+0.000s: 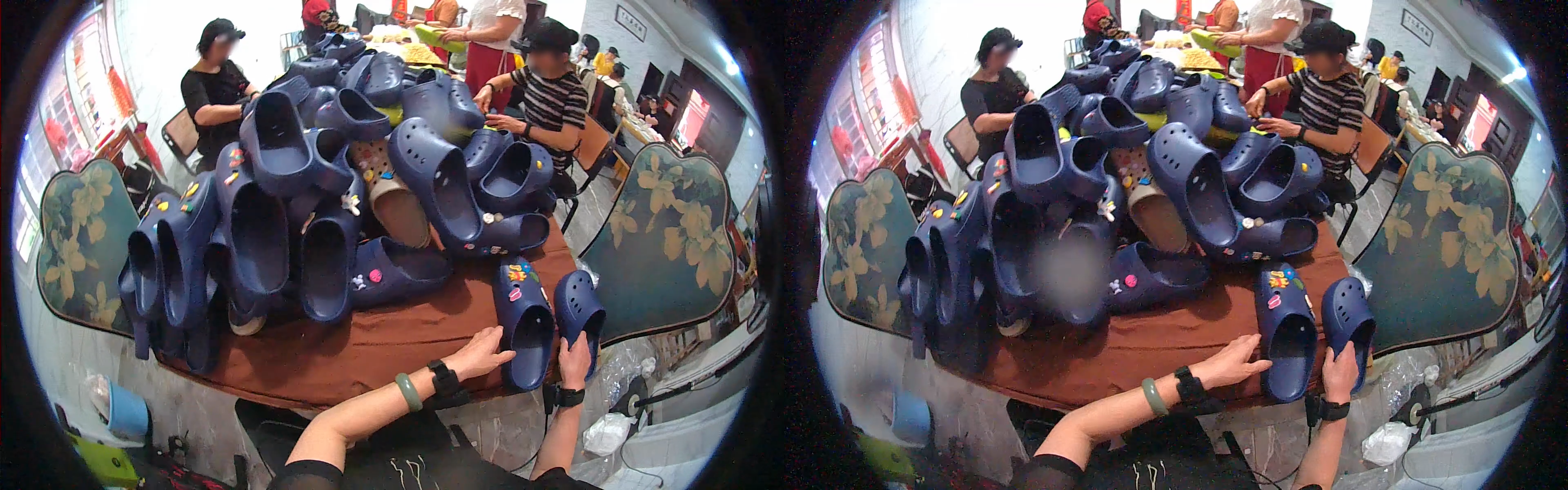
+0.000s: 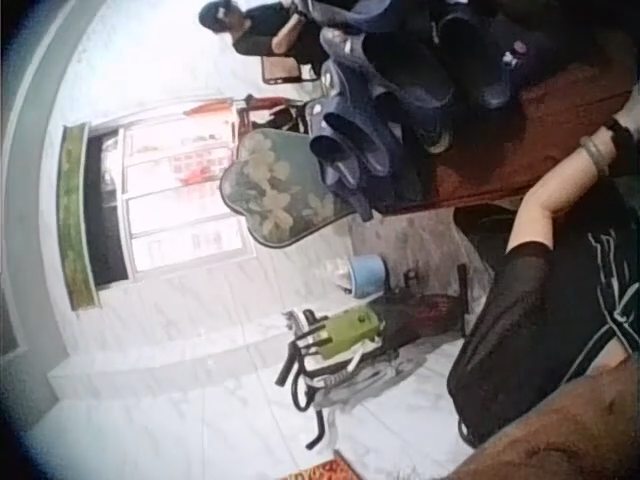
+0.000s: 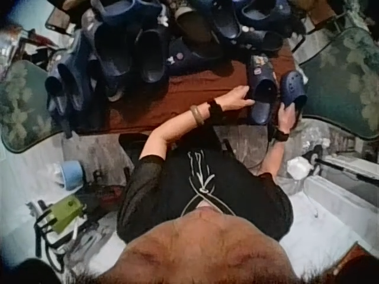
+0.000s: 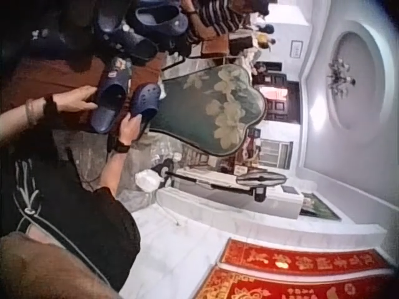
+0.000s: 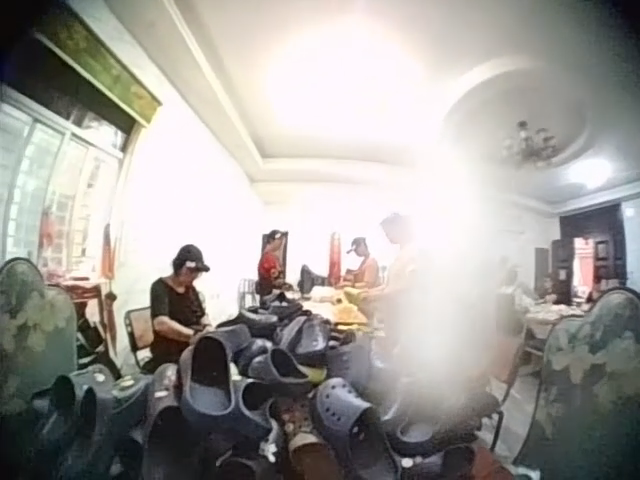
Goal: Applying decorative charms and stickers to rubber clogs.
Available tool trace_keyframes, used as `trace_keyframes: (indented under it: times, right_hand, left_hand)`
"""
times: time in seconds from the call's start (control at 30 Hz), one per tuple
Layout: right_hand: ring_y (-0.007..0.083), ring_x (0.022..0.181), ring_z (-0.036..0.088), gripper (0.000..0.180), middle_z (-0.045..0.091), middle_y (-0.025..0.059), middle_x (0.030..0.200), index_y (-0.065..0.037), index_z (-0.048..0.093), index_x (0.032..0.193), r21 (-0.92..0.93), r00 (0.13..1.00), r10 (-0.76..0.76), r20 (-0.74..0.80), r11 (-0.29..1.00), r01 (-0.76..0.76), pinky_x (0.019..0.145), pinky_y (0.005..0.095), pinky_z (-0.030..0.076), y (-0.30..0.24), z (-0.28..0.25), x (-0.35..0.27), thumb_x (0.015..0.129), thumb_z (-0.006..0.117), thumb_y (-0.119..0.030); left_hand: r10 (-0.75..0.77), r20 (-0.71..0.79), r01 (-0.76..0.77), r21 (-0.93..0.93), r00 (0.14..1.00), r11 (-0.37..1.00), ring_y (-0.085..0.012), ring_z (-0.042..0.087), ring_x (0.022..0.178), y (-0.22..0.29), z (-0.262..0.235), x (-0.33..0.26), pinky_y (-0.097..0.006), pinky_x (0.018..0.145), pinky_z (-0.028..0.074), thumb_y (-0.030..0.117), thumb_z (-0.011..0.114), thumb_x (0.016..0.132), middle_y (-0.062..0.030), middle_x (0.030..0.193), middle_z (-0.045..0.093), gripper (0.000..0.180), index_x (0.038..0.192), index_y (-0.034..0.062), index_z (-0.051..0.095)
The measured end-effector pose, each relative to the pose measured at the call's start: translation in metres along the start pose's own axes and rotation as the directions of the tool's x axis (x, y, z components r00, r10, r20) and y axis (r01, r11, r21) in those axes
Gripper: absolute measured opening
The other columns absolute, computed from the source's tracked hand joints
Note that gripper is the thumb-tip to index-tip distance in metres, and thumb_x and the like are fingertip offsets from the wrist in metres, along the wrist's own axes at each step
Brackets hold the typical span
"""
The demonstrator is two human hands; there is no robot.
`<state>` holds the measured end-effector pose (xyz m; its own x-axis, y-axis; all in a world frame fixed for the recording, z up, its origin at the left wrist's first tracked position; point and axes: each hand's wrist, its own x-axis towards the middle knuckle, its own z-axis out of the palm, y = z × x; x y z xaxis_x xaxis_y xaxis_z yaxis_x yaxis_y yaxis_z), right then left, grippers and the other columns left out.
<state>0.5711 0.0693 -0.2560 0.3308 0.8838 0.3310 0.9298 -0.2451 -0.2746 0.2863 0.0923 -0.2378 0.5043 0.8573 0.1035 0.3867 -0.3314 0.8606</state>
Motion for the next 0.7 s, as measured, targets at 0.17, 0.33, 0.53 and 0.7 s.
trace_keyframes:
  times: [0.17,0.33,0.53,0.7]
  right_hand:
    - [0.046,0.106,0.06,0.058,0.061,0.0306,0.119,0.01,0.049,0.13,-0.038,1.0,-0.015,0.015,0.999,0.015,0.089,0.0486,0.049,-0.004,0.007,0.004,0.089,0.066,-0.028]
    - [0.0465,0.108,0.058,0.056,0.061,0.0305,0.118,0.008,0.049,0.13,0.004,0.992,0.039,0.116,0.999,-0.04,0.092,0.0484,0.047,-0.017,-0.015,0.011,0.09,0.065,-0.028]
    - [0.043,0.126,0.051,0.069,0.052,0.0318,0.136,0.012,0.043,0.138,0.026,0.973,0.041,0.226,0.999,-0.048,0.107,0.0421,0.04,-0.019,-0.007,0.018,0.091,0.065,-0.032]
    - [0.0424,0.123,0.052,0.06,0.053,0.0312,0.132,0.011,0.045,0.134,-0.014,0.995,0.02,0.095,1.0,-0.019,0.105,0.0416,0.04,0.034,0.018,0.034,0.095,0.061,-0.03]
  left_hand:
    - [0.003,0.087,-0.004,0.01,0.996,1.0,-0.0409,0.053,0.118,0.002,-0.044,-0.055,-0.046,0.1,0.043,0.042,0.055,0.098,-0.0265,0.125,0.057,0.056,0.128,-0.0052,0.052]
    - [-0.085,0.014,0.085,0.002,0.996,0.996,-0.0396,0.055,0.118,-0.003,-0.076,-0.109,-0.045,0.098,0.045,0.041,0.055,0.099,-0.0245,0.124,0.059,0.053,0.127,-0.004,0.053]
    - [-0.182,-0.206,0.169,-0.077,0.961,0.983,-0.0355,0.062,0.109,-0.015,-0.123,-0.186,-0.041,0.093,0.049,0.035,0.056,0.099,-0.0203,0.116,0.065,0.043,0.121,-0.0017,0.06]
    - [-0.089,-0.817,0.09,-0.046,0.57,0.995,-0.0215,0.066,0.094,0.022,-0.191,-0.257,-0.033,0.084,0.052,0.013,0.066,0.093,-0.0107,0.101,0.069,0.017,0.107,0.0025,0.069]
